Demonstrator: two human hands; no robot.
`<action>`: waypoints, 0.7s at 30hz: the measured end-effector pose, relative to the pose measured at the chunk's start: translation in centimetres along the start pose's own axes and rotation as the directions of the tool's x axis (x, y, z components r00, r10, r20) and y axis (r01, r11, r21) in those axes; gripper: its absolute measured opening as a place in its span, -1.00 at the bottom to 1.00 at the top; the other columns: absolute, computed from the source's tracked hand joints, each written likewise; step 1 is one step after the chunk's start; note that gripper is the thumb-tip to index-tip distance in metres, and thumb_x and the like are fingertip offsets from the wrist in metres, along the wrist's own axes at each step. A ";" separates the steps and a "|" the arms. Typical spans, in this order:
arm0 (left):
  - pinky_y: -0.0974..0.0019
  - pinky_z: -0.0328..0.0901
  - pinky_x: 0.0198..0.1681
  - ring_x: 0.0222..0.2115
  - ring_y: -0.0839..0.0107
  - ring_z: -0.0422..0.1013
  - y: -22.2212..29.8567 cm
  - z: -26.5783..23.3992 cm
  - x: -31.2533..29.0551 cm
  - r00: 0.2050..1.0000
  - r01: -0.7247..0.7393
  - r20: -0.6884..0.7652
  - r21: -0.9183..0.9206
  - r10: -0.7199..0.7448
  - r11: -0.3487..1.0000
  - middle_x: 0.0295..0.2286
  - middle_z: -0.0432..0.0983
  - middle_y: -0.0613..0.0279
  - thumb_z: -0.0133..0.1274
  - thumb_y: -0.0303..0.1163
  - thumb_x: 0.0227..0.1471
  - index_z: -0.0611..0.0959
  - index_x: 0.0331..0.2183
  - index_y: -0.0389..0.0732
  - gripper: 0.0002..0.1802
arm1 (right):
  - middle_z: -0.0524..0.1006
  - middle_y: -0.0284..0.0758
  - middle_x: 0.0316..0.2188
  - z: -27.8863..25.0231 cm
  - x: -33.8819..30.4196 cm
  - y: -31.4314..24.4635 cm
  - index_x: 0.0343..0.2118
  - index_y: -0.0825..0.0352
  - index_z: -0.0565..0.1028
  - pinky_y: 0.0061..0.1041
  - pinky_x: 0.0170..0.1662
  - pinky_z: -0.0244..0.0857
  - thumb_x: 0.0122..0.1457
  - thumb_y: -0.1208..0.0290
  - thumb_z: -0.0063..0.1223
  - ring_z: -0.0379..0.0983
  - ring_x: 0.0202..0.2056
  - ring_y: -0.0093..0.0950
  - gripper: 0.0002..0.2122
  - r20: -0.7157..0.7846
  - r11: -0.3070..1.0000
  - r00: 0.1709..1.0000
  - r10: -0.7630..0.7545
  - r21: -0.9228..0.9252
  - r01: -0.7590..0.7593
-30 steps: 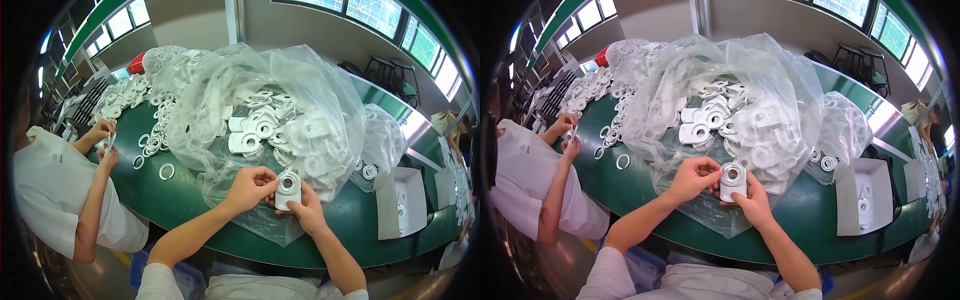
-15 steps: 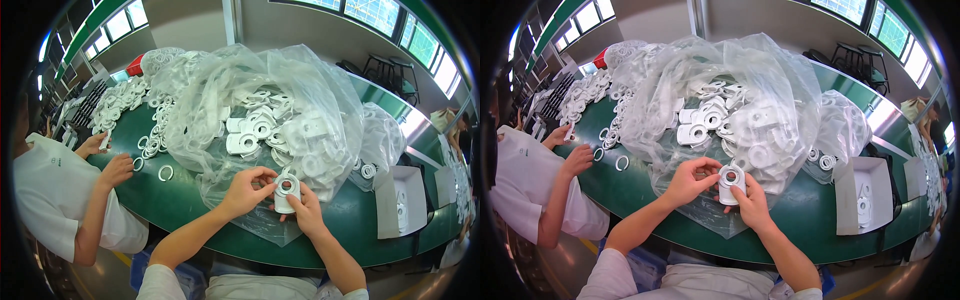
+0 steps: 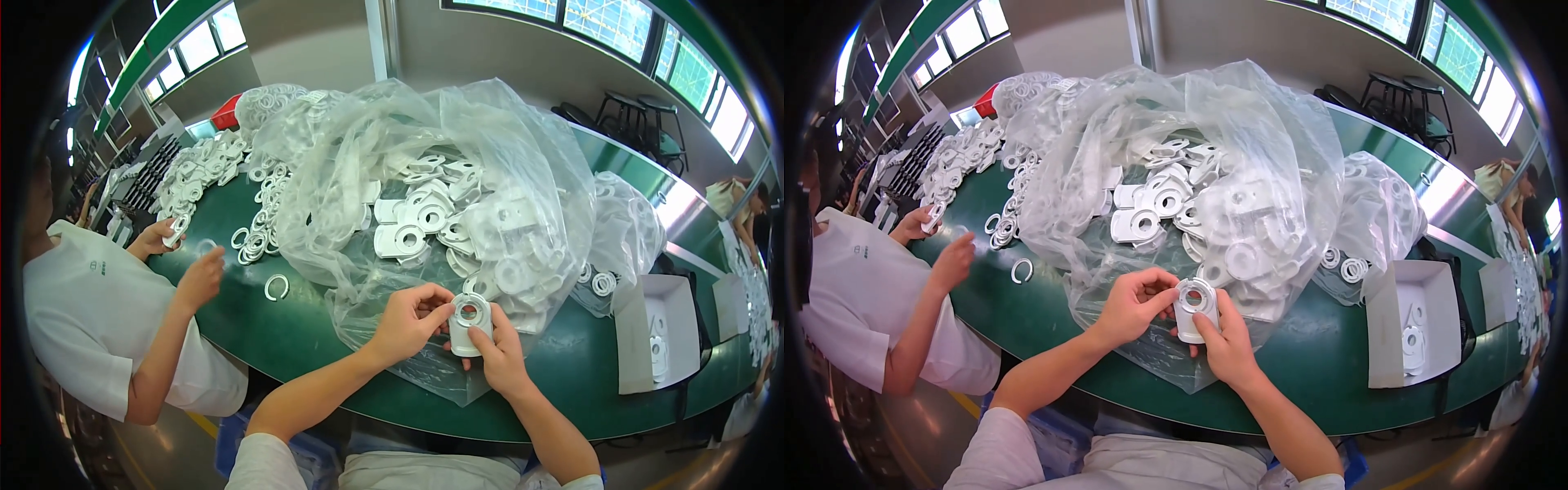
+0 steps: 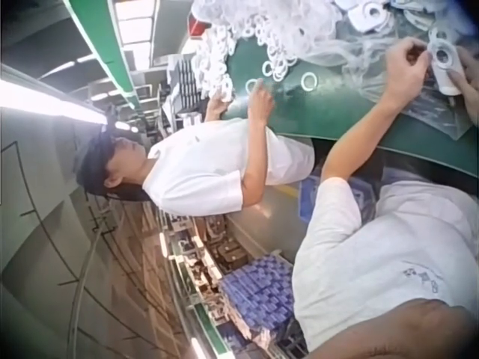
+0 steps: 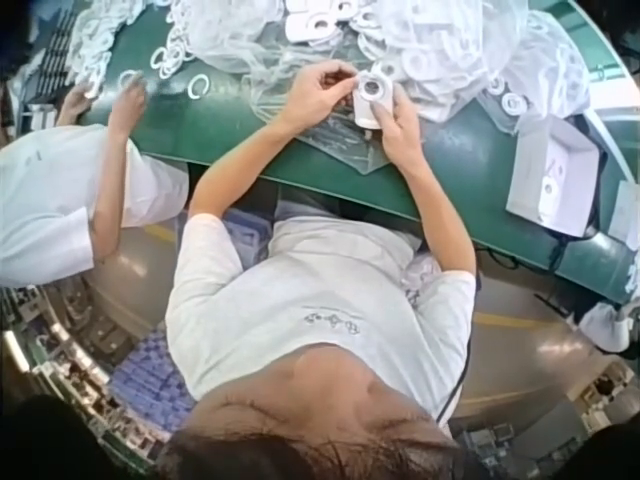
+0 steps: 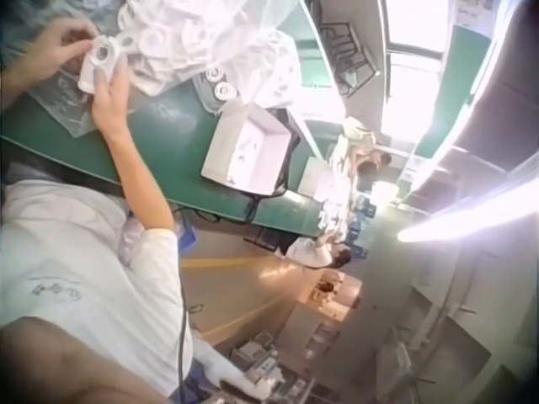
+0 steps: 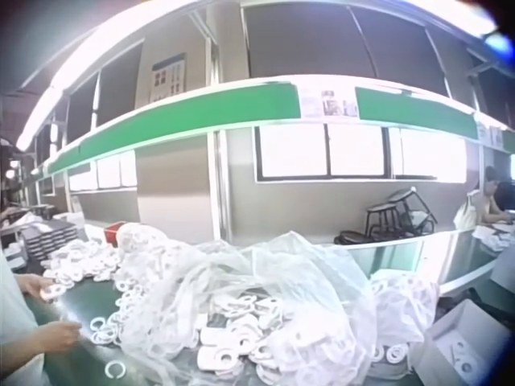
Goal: Inspecting and assembling small white plastic components at a factory workbench.
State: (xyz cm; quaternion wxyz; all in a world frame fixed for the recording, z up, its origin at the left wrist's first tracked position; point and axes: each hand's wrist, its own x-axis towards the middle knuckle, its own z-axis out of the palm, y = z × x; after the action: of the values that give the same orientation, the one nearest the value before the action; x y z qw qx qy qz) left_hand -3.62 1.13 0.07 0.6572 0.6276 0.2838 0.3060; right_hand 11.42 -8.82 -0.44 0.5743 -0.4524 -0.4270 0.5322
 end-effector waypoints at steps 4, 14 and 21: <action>0.55 0.31 -0.44 -0.52 0.65 0.40 -0.1 0.3 -0.2 1.000 0.001 -0.019 0.004 -0.001 1.000 -0.49 0.51 0.32 0.04 -0.50 0.08 0.56 -0.30 -0.34 -0.87 | 0.50 -0.17 -0.25 0.1 -0.2 0.0 -0.04 0.40 0.25 -0.67 -0.56 0.29 0.25 0.50 -0.25 0.53 -0.38 -0.48 -0.76 -0.021 1.000 1.000 -0.013 -0.014 0.012; 0.52 0.30 -0.37 -0.45 0.59 0.40 1.8 1.1 -0.5 0.952 -0.303 0.023 0.236 0.306 0.923 -0.47 0.49 0.28 0.07 -0.55 0.01 0.57 -0.29 -0.35 -0.85 | 0.52 -0.33 -0.42 0.0 0.2 1.2 -0.30 0.43 0.45 -0.67 -0.49 0.29 0.30 0.32 -0.18 0.45 -0.43 -0.64 -0.75 -0.164 0.996 0.983 -0.088 -0.017 0.086; 0.49 0.27 -0.38 -0.49 0.54 0.38 1.0 0.7 -0.7 0.960 -0.275 0.034 0.281 0.276 0.920 -0.48 0.47 0.24 0.08 -0.57 -0.02 0.61 -0.43 -0.34 -0.95 | 0.48 -0.36 -0.56 0.2 -0.2 1.3 -0.41 0.44 0.46 -0.67 -0.51 0.24 0.27 0.38 -0.14 0.37 -0.55 -0.71 -0.77 -0.116 0.966 0.990 -0.082 -0.253 0.050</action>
State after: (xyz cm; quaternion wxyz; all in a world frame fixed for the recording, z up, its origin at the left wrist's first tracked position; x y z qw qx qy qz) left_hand -3.66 0.17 1.12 0.5102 0.7478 0.2356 0.3536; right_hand 10.90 -9.01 -1.65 0.5561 -0.5391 -0.4682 0.4254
